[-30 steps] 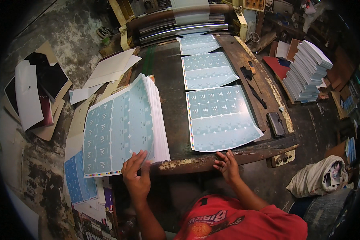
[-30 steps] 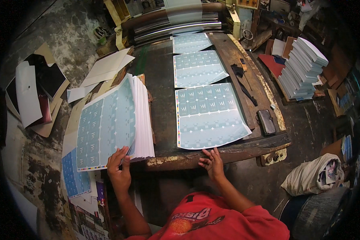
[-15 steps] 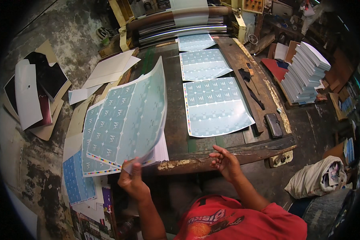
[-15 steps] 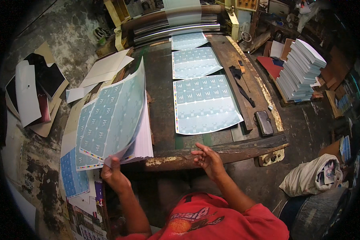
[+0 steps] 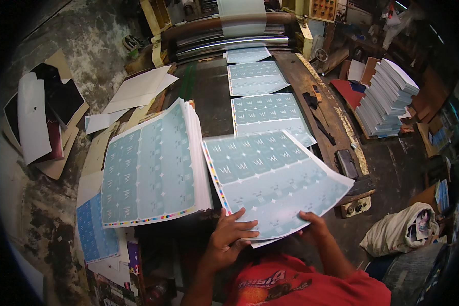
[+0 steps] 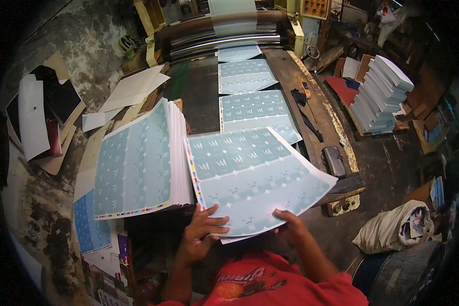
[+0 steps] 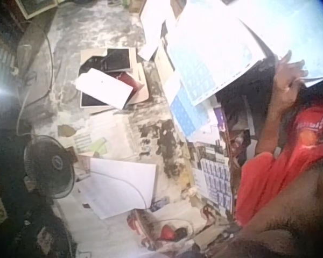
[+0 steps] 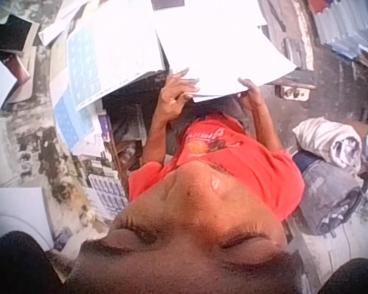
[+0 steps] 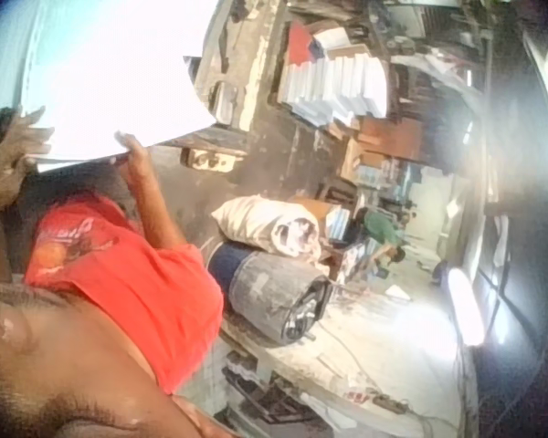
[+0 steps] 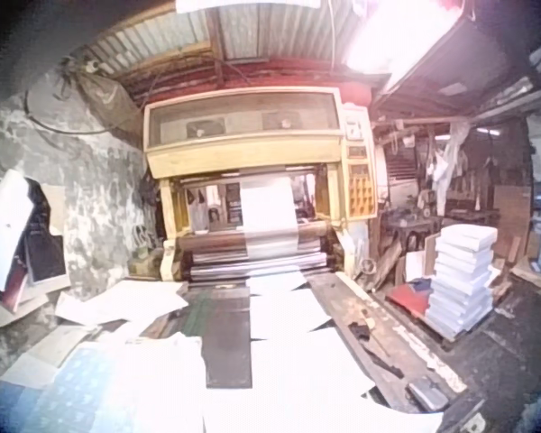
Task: The person sorts through a stack of printed paper sheets by hand, picking them up individually or in small groups and moving them to a different pile on the workbench.
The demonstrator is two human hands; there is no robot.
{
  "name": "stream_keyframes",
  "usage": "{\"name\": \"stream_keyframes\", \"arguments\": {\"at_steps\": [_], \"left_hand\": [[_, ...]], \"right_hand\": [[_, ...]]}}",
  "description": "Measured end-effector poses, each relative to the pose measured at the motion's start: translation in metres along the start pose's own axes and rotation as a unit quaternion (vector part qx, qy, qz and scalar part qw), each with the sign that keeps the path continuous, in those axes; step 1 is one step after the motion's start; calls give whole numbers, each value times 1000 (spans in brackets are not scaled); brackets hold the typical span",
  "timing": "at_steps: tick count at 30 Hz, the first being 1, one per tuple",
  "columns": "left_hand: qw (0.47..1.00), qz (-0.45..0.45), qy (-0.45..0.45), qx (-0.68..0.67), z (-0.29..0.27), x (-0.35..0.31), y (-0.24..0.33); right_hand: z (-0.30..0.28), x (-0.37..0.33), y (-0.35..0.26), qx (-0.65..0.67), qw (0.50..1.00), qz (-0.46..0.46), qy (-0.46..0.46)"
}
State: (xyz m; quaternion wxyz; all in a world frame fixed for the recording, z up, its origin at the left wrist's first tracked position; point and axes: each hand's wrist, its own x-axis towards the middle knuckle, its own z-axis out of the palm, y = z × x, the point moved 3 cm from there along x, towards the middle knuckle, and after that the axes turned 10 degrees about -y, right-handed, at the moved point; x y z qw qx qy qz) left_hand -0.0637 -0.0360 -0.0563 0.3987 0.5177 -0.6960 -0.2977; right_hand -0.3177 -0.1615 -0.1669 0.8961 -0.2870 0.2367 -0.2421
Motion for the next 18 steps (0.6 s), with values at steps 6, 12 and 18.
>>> {"name": "stream_keyframes", "arguments": {"at_steps": [6,12,18], "left_hand": [[981,-77,-9,-177,33,-10,-62],[984,-67,14,-167,34,-2,-73],[986,-30,74,-148,22,14,-81]], "right_hand": [[-36,-42,85,39,997,51,-38],[-44,-31,107,30,993,81,-84],[-19,-2,79,18,995,39,-90]]}}
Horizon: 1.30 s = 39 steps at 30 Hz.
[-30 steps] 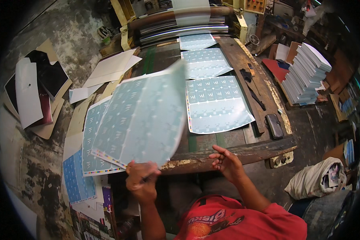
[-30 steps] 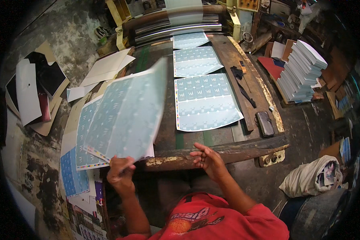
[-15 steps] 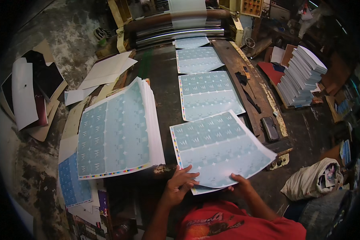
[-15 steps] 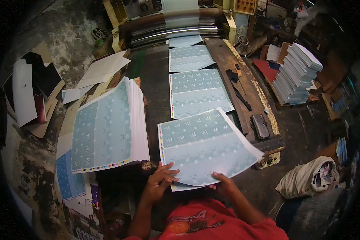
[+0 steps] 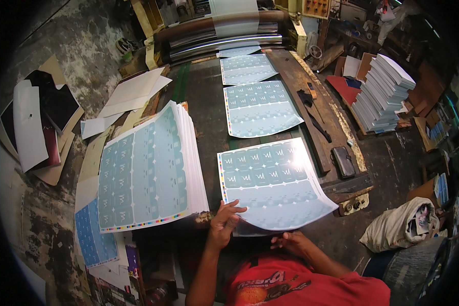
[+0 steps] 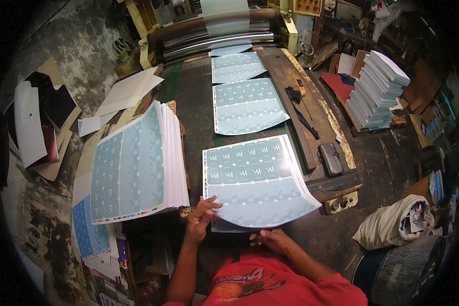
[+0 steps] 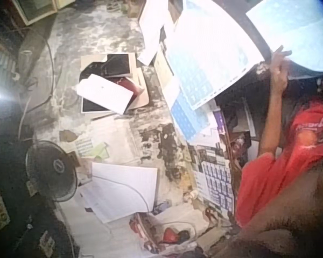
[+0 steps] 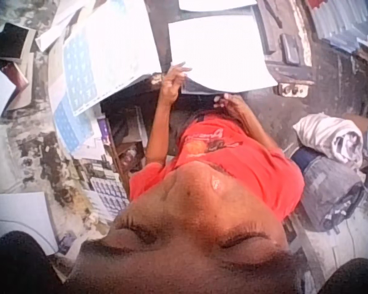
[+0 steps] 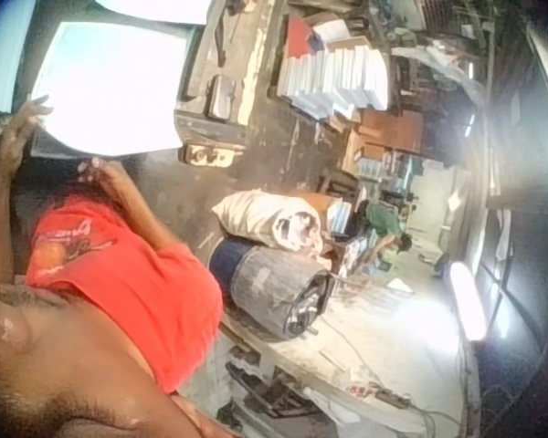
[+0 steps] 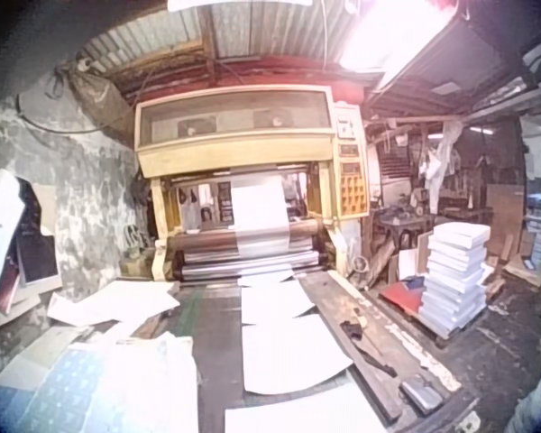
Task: The person sorts through a stack of printed paper sheets by hand, picking them up individually or in small groups and moving them to a different pile on the workbench.
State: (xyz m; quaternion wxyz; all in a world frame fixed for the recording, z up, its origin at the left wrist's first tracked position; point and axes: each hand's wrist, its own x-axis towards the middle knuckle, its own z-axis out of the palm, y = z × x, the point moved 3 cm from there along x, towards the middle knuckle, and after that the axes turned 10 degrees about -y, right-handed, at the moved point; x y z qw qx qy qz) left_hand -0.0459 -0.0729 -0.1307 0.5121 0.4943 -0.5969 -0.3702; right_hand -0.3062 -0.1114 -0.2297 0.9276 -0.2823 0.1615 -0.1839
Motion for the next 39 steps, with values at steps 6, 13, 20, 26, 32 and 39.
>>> {"name": "stream_keyframes", "arguments": {"at_steps": [6,13,20,26,32,39], "left_hand": [[999,22,9,-47,9,23,1],[999,32,-2,-42,11,35,3],[999,33,9,-30,4,42,7],[998,54,20,-20,6,61,2],[998,21,52,-38,0,75,-18],[997,-11,73,-37,-2,78,-64]], "right_hand": [[-28,52,-5,1,995,5,96],[-56,82,-32,145,976,-142,75],[-74,112,-72,134,968,-171,126],[-86,122,-79,125,959,-199,159],[-81,158,-67,75,958,-193,197],[-49,112,-40,-71,988,-91,102]]}}
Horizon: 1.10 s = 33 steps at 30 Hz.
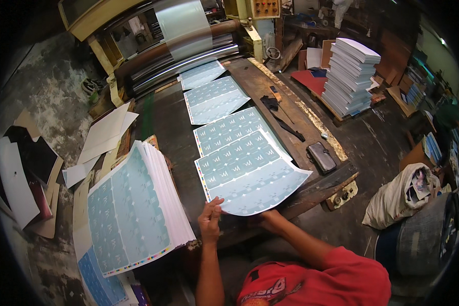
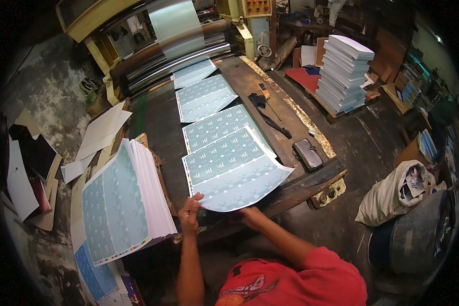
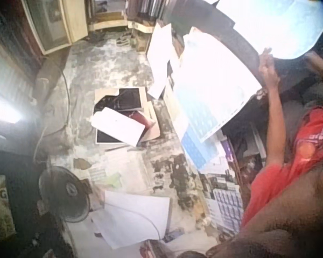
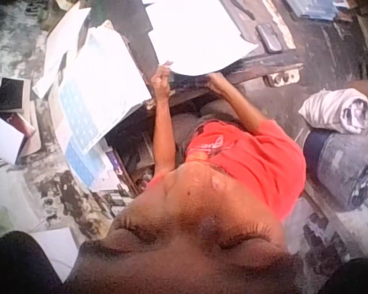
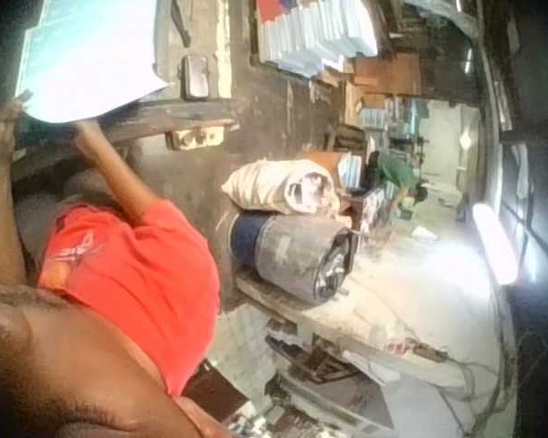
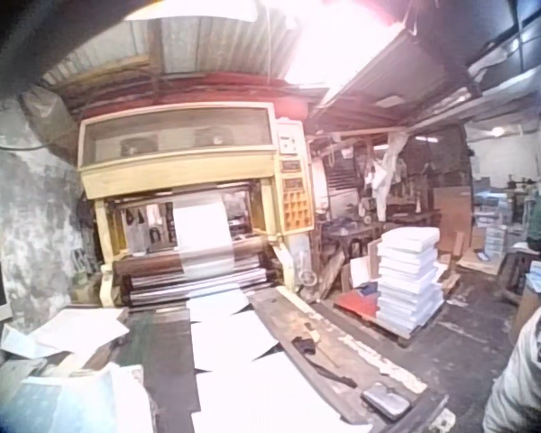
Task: The person sorts through a stack of printed paper sheets by hand, picking them up individually or in small groups and moving them to a different pile on the workbench.
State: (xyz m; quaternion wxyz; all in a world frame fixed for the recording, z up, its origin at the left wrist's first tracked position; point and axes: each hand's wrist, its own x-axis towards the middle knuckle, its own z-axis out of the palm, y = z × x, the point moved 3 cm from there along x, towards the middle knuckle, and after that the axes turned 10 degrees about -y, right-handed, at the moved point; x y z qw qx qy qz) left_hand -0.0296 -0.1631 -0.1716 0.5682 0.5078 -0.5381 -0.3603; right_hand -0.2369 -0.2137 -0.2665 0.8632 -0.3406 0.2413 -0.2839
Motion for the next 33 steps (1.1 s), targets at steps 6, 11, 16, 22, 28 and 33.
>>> {"name": "stream_keyframes", "arguments": {"at_steps": [6,11,16,22,28,33], "left_hand": [[999,-2,-28,35,3,-27,-8],[993,7,-51,105,13,-42,27],[960,103,-67,250,22,-53,145],[871,123,55,473,-38,-80,214],[825,-11,91,558,-72,-92,174],[832,5,144,535,-79,-99,158]], "right_hand": [[12,-64,1,155,980,98,-82],[4,-78,18,149,981,116,-34],[9,-99,20,108,982,154,14],[13,-108,24,117,980,158,8],[22,-96,9,131,979,154,19],[4,-63,6,129,985,111,4]]}}
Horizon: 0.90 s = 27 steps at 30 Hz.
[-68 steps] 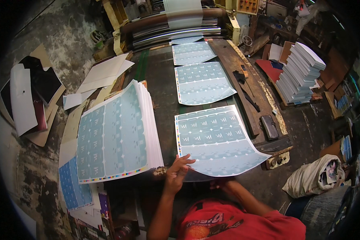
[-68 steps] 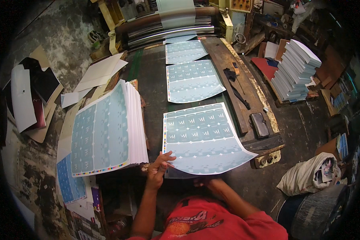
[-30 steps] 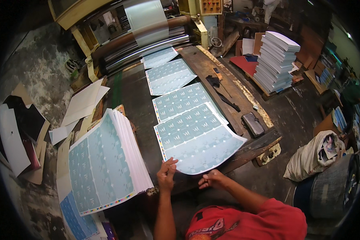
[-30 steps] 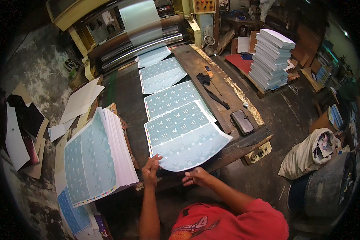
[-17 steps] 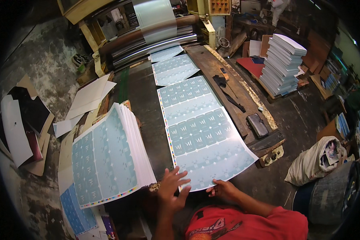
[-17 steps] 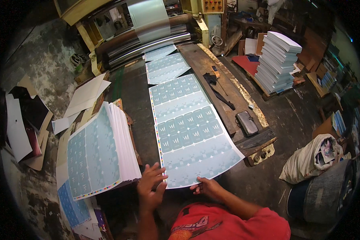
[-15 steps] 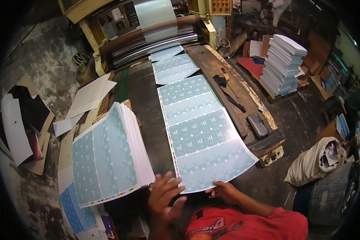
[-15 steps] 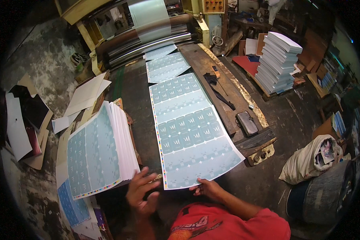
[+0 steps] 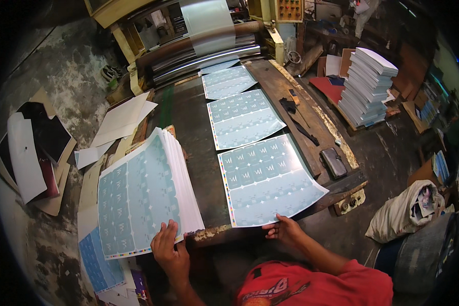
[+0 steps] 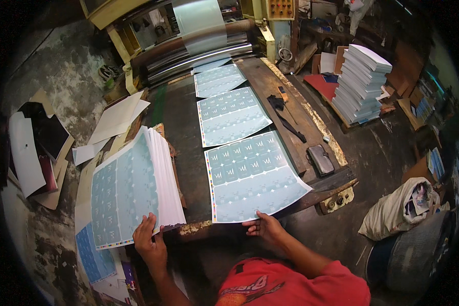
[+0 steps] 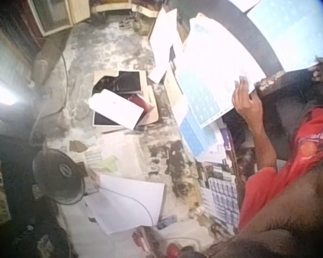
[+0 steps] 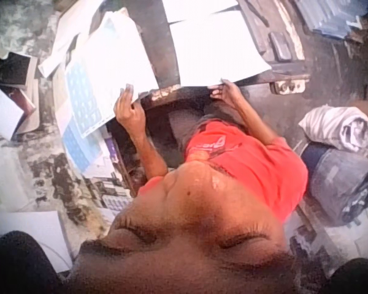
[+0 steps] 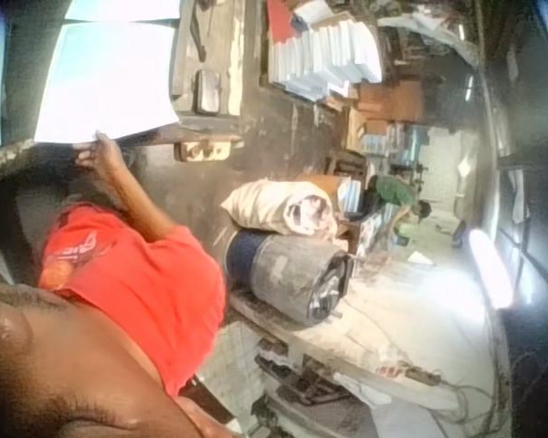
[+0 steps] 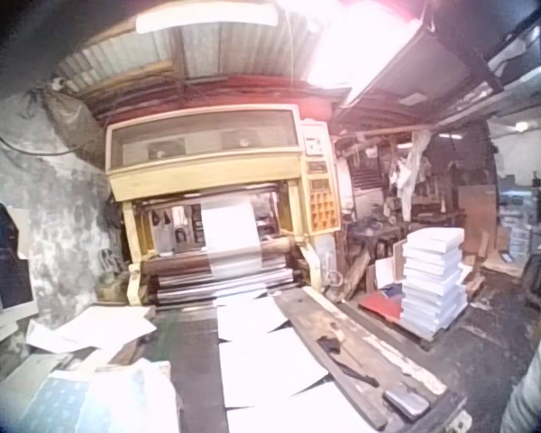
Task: The person sorts through a stack of printed paper sheets by hand, picking them up individually or in small groups and moving them to a different pile on the workbench.
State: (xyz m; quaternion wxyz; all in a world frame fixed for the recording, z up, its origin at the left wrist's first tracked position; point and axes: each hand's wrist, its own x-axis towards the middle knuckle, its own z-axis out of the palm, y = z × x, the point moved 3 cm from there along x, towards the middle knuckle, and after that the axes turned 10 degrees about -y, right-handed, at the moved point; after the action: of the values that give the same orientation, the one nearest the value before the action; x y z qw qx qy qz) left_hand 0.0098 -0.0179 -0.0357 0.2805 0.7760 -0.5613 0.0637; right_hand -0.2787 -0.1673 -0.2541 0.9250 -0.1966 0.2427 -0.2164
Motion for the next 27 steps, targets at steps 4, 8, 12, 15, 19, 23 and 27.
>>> {"name": "stream_keyframes", "arguments": {"at_steps": [4,8,12,15,19,23,27], "left_hand": [[999,-12,2,-51,-10,2,1],[995,-42,17,-88,-10,5,3],[986,-109,45,-121,-3,7,3],[982,-129,60,-124,2,6,1],[992,-93,50,-65,0,8,12],[953,-149,115,-237,-8,4,1],[889,-167,173,-389,-23,0,-6]], "right_hand": [[6,21,-10,-7,999,-51,-3],[5,35,-6,24,995,-91,18],[22,35,-6,17,987,-153,37],[32,31,-7,12,981,-181,71],[32,26,-12,2,980,-184,76],[38,22,-16,-13,985,-165,40],[42,19,-16,-25,989,-146,-3]]}}
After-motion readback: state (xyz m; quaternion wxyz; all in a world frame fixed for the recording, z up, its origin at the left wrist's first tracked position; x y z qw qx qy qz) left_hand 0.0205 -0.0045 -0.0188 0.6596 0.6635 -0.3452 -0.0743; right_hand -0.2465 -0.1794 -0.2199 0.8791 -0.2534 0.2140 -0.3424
